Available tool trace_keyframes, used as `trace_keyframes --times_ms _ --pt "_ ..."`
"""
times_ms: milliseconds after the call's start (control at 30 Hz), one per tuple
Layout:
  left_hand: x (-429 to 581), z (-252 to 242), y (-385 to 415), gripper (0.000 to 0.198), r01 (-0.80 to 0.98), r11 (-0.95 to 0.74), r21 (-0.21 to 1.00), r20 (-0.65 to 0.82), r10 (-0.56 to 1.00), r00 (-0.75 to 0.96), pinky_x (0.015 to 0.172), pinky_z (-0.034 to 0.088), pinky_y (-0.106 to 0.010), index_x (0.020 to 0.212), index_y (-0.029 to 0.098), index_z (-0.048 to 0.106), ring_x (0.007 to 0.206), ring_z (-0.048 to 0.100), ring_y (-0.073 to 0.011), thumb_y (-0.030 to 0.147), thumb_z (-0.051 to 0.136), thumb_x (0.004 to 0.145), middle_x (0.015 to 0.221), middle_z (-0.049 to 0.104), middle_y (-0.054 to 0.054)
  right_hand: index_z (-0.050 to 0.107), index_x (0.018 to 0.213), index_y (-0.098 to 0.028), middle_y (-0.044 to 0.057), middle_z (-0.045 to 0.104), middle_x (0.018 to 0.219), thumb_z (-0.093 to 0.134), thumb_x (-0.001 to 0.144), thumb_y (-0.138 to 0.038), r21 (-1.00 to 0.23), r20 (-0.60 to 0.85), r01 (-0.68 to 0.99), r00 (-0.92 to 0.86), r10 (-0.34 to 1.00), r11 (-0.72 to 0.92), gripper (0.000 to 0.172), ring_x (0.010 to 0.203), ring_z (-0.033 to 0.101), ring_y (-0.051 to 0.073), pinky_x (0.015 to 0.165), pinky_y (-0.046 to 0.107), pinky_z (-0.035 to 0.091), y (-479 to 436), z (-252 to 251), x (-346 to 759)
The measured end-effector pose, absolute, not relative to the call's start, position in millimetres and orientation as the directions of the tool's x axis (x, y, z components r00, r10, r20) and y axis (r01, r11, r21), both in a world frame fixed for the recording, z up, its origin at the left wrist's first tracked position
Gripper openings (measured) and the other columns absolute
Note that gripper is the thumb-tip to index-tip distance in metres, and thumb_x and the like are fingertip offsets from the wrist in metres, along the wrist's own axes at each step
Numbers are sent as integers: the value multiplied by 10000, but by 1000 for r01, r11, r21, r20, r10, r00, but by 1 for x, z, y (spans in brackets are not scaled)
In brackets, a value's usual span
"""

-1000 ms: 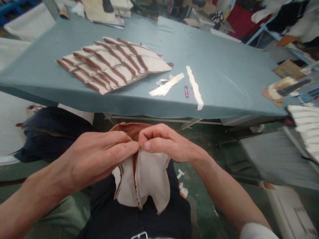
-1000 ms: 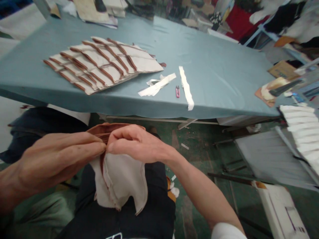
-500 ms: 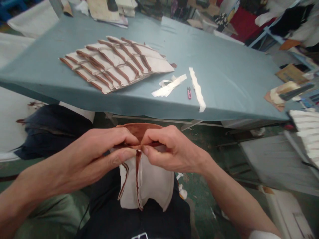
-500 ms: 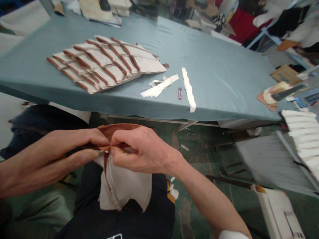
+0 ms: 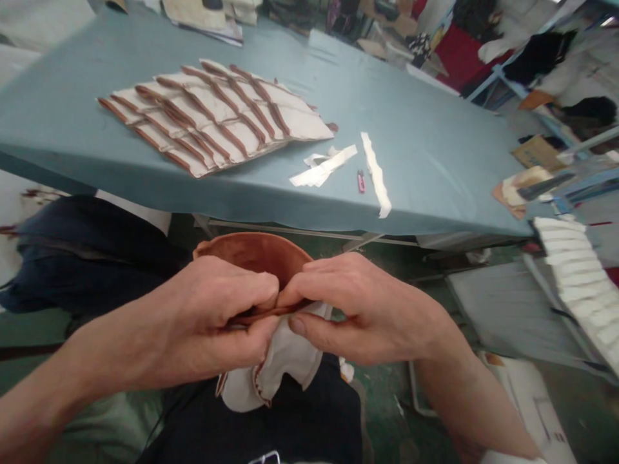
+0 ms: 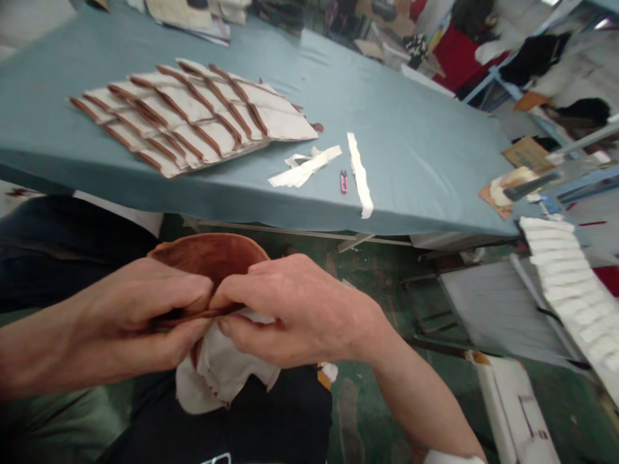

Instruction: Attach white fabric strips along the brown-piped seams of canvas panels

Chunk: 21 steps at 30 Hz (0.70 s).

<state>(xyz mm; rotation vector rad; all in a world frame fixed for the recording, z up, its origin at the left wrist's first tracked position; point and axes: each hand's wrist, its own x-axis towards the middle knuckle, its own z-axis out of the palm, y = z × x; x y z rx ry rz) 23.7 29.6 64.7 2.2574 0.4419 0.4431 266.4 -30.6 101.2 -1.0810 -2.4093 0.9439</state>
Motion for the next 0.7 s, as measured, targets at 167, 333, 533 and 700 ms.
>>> trace_keyframes --times_ms 167,333,533,700 --pt "24 50 24 331 148 -558 817 200 514 834 492 233 -273 684 232 308 494 303 -77 124 514 920 578 317 93 732 922 -162 13 745 803 628 981 -176 -680 48 570 -593 804 461 121 688 623 116 660 240 414 -26 94 275" --pt "20 50 17 436 191 -386 902 65 561 825 452 275 -238 637 238 311 463 364 -80 239 533 1012 509 400 85 713 862 -162 -12 706 741 670 986 -251 -786 -6 519 -550 835 336 158 648 605 101 639 223 411 -22 80 283" --pt "5 61 12 465 62 -360 931 174 587 791 456 296 -230 618 222 326 450 364 -74 205 510 1045 508 397 74 670 839 -157 -4 668 759 755 952 -434 -890 -72 428 -468 881 155 311 696 573 117 671 232 456 -18 74 295" --pt "-8 56 23 463 192 -476 858 206 662 721 538 351 -240 632 218 422 536 425 -94 290 521 1078 570 490 53 679 819 -144 -12 618 726 773 991 -491 -964 -6 242 -430 903 109 398 644 504 95 595 215 403 -26 73 300"
